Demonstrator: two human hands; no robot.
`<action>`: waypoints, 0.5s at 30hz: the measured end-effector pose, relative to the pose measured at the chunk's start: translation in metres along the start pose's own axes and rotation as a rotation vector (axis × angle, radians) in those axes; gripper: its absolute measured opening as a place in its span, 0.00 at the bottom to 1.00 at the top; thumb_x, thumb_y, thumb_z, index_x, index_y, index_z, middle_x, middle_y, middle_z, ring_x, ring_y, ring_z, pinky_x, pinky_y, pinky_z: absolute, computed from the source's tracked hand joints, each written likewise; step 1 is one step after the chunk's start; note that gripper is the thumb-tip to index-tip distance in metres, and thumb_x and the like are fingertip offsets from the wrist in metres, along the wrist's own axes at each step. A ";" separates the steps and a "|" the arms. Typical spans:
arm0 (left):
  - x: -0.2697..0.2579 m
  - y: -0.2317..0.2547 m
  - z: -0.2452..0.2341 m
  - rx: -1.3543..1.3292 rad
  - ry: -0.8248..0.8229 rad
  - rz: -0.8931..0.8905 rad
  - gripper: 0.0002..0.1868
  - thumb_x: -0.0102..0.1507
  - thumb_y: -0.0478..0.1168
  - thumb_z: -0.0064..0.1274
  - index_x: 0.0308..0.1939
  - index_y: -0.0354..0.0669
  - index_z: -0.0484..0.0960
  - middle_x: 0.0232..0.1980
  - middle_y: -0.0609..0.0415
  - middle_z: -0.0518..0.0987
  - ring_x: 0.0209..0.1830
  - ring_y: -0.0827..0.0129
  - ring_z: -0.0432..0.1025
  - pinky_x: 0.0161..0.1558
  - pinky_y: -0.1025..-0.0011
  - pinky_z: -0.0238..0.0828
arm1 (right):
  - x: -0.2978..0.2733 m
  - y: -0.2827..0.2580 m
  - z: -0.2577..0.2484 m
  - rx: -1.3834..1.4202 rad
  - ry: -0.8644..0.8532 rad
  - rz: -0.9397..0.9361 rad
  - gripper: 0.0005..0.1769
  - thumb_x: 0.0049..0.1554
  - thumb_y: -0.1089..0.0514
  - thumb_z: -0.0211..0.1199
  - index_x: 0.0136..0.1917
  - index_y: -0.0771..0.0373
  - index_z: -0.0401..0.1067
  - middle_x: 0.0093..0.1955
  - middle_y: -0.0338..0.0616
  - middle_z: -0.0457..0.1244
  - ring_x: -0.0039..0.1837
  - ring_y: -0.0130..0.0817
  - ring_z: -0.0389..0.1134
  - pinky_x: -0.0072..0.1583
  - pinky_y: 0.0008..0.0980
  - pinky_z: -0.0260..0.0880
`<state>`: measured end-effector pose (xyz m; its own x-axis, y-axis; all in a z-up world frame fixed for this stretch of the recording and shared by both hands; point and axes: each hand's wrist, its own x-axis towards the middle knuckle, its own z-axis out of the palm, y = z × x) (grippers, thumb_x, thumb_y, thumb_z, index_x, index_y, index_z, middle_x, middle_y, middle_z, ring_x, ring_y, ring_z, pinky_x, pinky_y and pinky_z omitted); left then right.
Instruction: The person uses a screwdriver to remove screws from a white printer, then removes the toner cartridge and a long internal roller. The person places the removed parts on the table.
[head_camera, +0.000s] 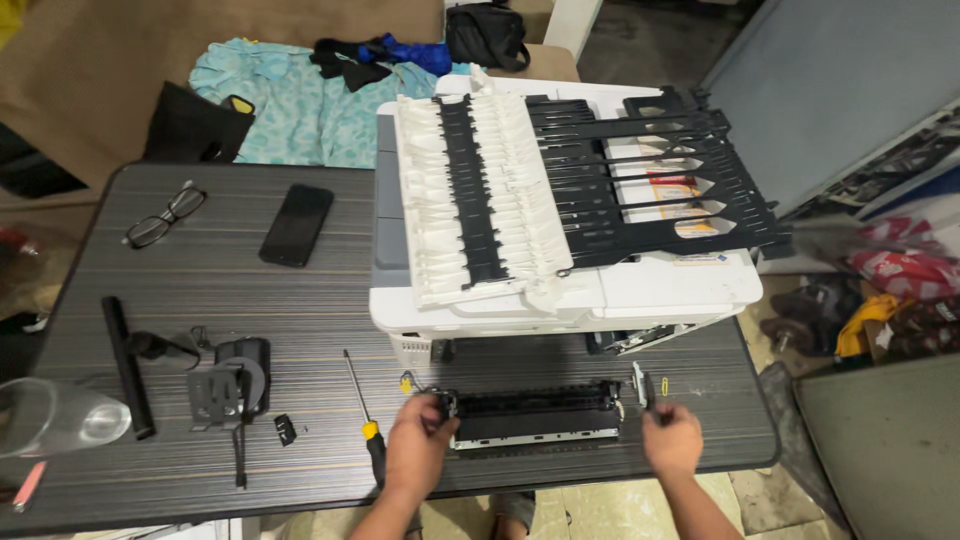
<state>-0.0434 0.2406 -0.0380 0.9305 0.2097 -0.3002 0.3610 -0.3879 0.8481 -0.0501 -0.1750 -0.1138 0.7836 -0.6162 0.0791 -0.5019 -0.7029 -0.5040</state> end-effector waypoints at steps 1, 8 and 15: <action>-0.001 0.004 -0.002 -0.007 0.032 0.026 0.25 0.53 0.40 0.67 0.52 0.44 0.79 0.42 0.52 0.80 0.35 0.64 0.76 0.40 0.67 0.75 | 0.008 0.016 0.002 -0.163 -0.051 0.014 0.17 0.50 0.50 0.74 0.48 0.63 0.80 0.50 0.53 0.69 0.57 0.47 0.69 0.61 0.42 0.69; -0.004 0.019 0.007 0.047 0.098 0.115 0.19 0.53 0.40 0.69 0.47 0.45 0.84 0.45 0.53 0.72 0.38 0.65 0.72 0.45 0.69 0.73 | 0.022 0.047 0.017 -0.256 -0.315 0.003 0.27 0.46 0.40 0.75 0.51 0.61 0.81 0.56 0.49 0.71 0.62 0.47 0.71 0.64 0.40 0.71; 0.001 -0.006 0.023 -0.046 0.277 0.203 0.08 0.56 0.33 0.60 0.40 0.40 0.84 0.54 0.52 0.76 0.48 0.62 0.74 0.51 0.70 0.72 | 0.044 0.048 0.011 -0.362 -0.449 0.009 0.26 0.48 0.39 0.71 0.53 0.57 0.82 0.53 0.53 0.73 0.60 0.50 0.74 0.63 0.41 0.74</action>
<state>-0.0430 0.2226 -0.0536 0.9287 0.3709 0.0013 0.1613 -0.4071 0.8990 -0.0355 -0.2320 -0.1440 0.8176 -0.4670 -0.3369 -0.5406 -0.8239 -0.1699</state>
